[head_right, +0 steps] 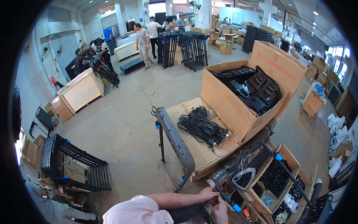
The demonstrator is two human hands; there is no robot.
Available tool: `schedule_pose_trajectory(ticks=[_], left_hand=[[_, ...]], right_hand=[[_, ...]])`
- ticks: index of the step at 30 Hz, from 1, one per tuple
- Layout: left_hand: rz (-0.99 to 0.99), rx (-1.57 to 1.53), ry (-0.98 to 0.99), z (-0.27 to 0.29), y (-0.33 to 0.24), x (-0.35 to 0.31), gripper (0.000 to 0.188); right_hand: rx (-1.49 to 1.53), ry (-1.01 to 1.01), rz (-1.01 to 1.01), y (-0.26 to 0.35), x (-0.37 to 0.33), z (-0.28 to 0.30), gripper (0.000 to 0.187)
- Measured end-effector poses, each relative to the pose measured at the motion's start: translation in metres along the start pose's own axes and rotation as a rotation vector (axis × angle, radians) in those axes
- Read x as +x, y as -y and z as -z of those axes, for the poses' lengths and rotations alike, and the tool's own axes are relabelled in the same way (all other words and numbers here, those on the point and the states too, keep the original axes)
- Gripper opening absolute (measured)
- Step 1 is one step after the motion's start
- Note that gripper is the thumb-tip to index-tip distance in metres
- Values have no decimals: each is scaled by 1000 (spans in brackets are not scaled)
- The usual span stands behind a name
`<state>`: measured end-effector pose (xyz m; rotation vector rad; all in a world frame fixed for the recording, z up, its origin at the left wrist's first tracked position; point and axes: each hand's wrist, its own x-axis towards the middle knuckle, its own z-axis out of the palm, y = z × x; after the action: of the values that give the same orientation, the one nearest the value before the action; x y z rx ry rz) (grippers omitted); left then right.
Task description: Assembling components of a leaf blower, including the plastic motor housing and blower tubes, using a pneumatic screwdriver and screws.
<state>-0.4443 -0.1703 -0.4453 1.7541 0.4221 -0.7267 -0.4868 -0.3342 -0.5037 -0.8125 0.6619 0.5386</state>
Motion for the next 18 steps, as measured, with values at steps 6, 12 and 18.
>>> schedule_pose_trajectory(ticks=[6, 12, 18], left_hand=[[86, -116, 71, -4, 20, 27, 43], [107, -143, 56, -4, 16, 22, 43], [111, -219, 87, 3, -1, 0, 35]], right_hand=[[34, 6, -12, 3, 0, -8, 14], [10, 7, -47, -3, 30, 18, 14], [-31, 15, -79, 14, 6, -2, 13]])
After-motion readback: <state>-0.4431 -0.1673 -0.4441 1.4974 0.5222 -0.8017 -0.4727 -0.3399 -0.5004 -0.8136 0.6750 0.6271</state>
